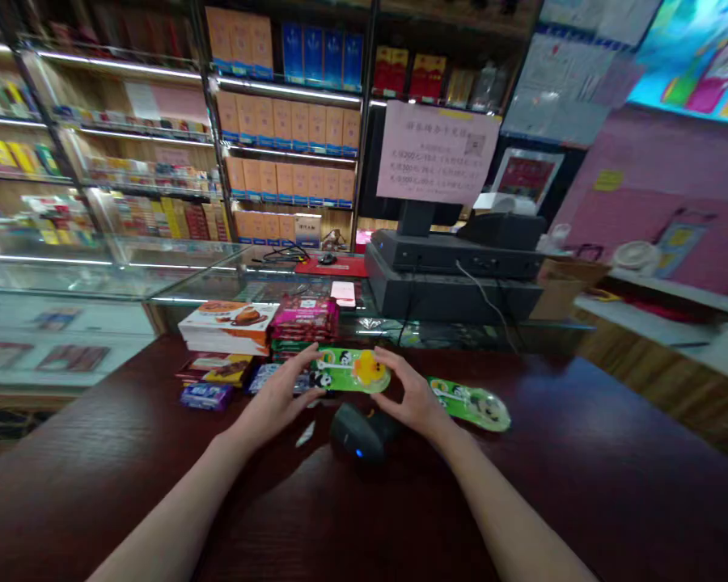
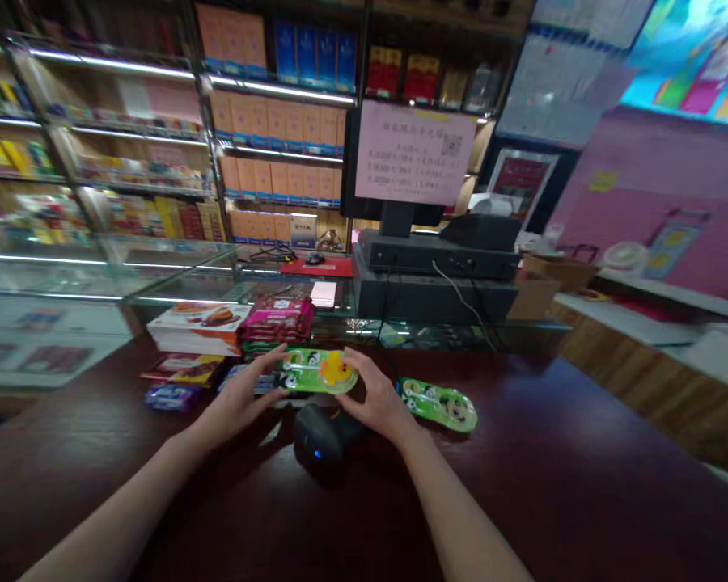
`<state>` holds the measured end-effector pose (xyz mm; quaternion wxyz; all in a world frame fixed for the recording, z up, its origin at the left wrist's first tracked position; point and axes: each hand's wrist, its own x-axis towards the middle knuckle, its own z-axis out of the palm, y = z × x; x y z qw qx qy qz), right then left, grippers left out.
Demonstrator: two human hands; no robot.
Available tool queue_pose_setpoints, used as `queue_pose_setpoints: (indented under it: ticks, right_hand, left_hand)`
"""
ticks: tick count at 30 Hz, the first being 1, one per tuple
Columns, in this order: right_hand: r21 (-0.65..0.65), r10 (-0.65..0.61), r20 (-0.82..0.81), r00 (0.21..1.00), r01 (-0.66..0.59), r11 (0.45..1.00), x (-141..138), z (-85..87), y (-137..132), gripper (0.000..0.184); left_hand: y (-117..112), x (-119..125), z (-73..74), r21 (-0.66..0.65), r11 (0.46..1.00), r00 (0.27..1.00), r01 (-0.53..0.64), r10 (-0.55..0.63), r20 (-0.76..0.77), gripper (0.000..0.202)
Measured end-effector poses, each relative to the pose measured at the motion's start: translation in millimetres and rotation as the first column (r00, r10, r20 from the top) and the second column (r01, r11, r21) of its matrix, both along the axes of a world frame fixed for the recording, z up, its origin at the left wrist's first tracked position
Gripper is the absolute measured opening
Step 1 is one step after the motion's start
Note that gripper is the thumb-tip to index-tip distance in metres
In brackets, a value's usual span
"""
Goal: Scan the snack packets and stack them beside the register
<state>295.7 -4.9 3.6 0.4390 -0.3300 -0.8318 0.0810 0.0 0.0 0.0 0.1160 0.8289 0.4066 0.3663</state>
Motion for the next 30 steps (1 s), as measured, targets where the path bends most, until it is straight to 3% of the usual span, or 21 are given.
queue_pose_setpoints:
  ticks: [6,12,23,27,30]
  right_hand:
    - [-0.148,-0.058,-0.107,0.993,0.041,0.988,-2.9,1.6,-2.4,0.039]
    - [-0.327,-0.152,-0.186,0.971,0.084,0.941,-16.0,7.6,-8.7,0.034]
    - [-0.431,-0.175,-0.25,0.952,0.053,0.901,-19.0,0.0,-0.7,0.038]
    - [-0.457,-0.192,-0.266,0.945,0.052,0.888,-21.8,5.0,-2.3,0.037]
    - [-0.476,-0.208,-0.289,0.934,0.049,0.878,-22.7,7.1,-2.4,0.038]
  left_hand:
    - [-4.2,6.0,7.2,-0.041,0.995,0.994,-0.094,0.096,0.055,0.047]
    - [-7.2,10.2,11.8,-0.009,0.977,0.973,-0.212,0.212,0.089,0.033]
    - [-3.5,13.1,5.9,0.133,0.944,0.952,-0.301,0.289,0.105,0.032]
    - [-3.4,13.2,5.9,0.159,0.948,0.959,-0.275,0.258,0.119,0.059]
    - [-2.9,12.3,6.5,0.238,0.942,0.971,-0.238,0.235,0.041,0.079]
